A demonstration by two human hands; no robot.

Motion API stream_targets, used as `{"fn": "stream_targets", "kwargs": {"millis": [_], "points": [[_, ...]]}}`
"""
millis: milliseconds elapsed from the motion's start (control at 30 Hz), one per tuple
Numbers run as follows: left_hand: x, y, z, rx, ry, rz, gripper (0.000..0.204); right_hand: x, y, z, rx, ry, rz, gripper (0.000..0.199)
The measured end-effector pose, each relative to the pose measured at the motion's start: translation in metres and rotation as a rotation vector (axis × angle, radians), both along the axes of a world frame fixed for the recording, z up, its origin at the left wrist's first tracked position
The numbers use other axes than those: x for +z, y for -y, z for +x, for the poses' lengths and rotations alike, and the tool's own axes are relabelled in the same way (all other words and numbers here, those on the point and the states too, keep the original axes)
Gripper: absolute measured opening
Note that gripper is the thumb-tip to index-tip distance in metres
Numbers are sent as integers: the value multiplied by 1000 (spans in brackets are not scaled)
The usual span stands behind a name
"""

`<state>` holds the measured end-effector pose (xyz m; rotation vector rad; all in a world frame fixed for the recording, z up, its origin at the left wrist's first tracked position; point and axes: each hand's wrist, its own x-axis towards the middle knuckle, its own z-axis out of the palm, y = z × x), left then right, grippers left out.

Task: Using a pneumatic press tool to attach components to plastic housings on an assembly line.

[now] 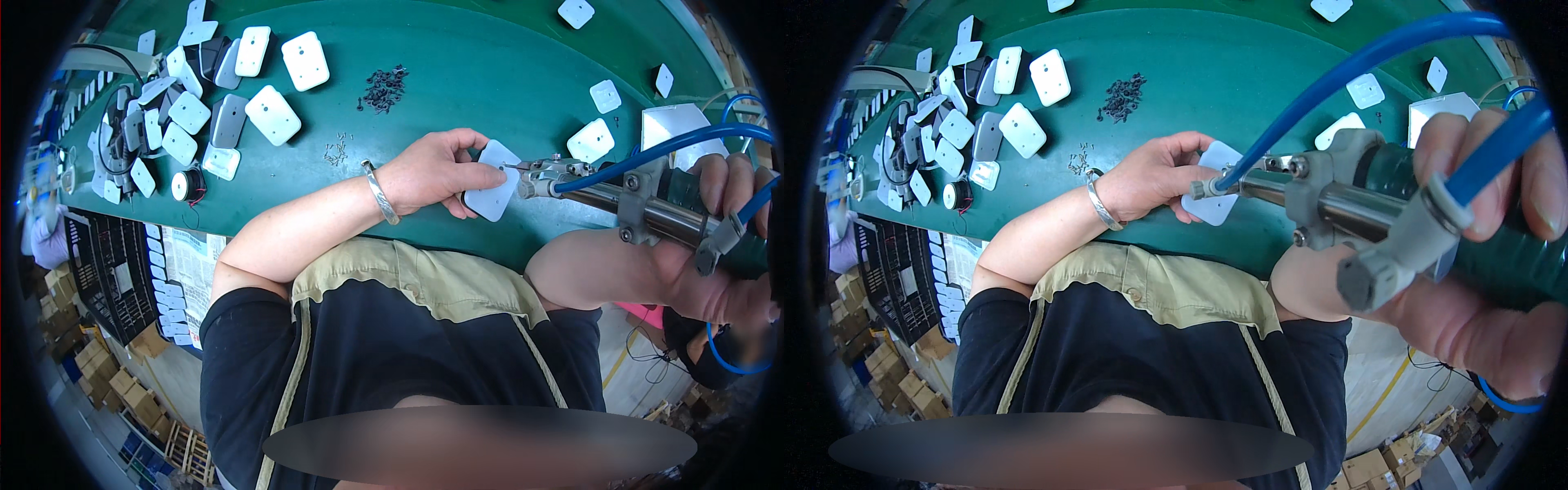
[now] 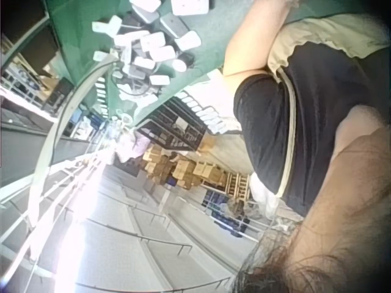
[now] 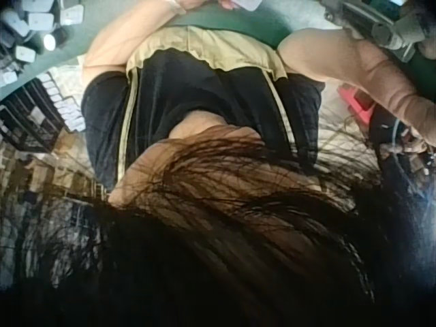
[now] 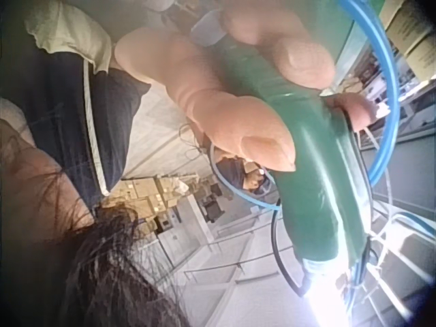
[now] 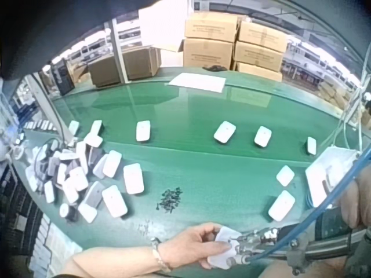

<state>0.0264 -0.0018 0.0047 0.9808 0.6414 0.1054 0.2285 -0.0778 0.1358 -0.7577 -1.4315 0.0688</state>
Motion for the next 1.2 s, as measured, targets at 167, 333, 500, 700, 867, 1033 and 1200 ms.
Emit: {"fn": "stream_targets", "kwargs": {"millis": [167, 333, 500, 700, 867, 1033, 1200], "points": [[-4, 0, 1, 41, 31, -42, 52, 1, 1, 0, 0, 0, -3, 50], [-3, -1, 0, -8, -6, -6, 42, 2, 2, 0, -2, -2, -7, 49], [-3, -1, 0, -7, -10, -6, 41, -1, 0, -1, -13, 2, -7, 48], [1, -2, 0, -22, 16, -76, 41, -1, 2, -2, -27, 4, 4, 47], [0, -3, 0, -20, 13, -110, 41, -1, 0, -6, -27, 19, 15, 46], [1, -2, 0, -10, 29, -153, 40, 0, -1, -8, -37, 19, 23, 45], [2, 1, 0, 29, 12, -6, 40, 1, -1, -8, -53, 30, 22, 44]]}}
